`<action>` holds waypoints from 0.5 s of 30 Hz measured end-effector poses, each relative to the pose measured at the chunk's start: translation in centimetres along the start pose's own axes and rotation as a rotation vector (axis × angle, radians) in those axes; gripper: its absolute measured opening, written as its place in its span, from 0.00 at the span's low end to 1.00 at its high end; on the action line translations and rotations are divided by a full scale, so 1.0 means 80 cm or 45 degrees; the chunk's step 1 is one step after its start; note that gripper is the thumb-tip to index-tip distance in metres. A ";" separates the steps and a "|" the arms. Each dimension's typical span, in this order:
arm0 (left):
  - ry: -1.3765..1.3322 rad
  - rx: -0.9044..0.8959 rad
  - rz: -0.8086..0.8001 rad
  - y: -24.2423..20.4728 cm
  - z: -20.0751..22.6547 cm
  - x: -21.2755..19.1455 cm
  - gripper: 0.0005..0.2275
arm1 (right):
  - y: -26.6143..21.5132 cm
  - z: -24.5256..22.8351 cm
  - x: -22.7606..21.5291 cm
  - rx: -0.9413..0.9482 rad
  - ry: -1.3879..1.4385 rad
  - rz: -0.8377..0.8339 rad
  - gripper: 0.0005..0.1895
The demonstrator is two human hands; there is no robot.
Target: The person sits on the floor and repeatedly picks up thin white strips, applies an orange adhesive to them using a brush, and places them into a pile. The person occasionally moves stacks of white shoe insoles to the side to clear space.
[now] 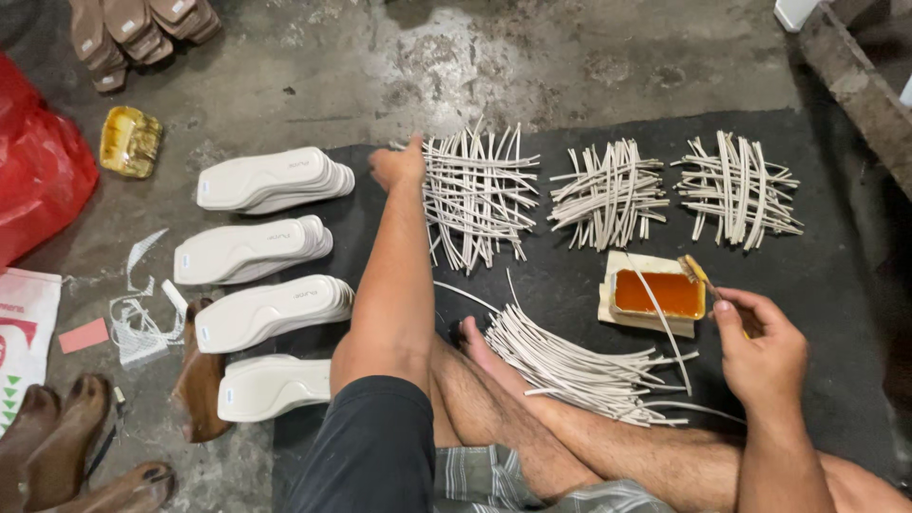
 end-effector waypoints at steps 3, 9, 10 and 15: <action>-0.130 0.205 0.226 -0.027 0.023 -0.021 0.33 | 0.007 0.006 -0.008 -0.031 -0.075 0.020 0.12; -0.135 0.736 -1.184 -0.216 0.147 -0.075 0.20 | 0.010 0.022 0.022 -0.049 -0.425 -0.042 0.17; -0.060 1.006 -1.233 -0.253 0.162 -0.093 0.16 | 0.008 0.023 0.032 -0.019 -0.461 -0.035 0.17; 0.353 1.379 -1.788 -0.411 0.154 -0.161 0.10 | -0.001 0.014 0.069 -0.346 -0.544 0.051 0.14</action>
Point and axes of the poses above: each hand's wrist, its own y-axis towards the middle knuckle, its own x-axis out of the palm, z = x × y, the point moved 3 cm from there along y, towards the middle knuckle, and after that the axes turned 8 degrees about x, right-handed, at the moved point
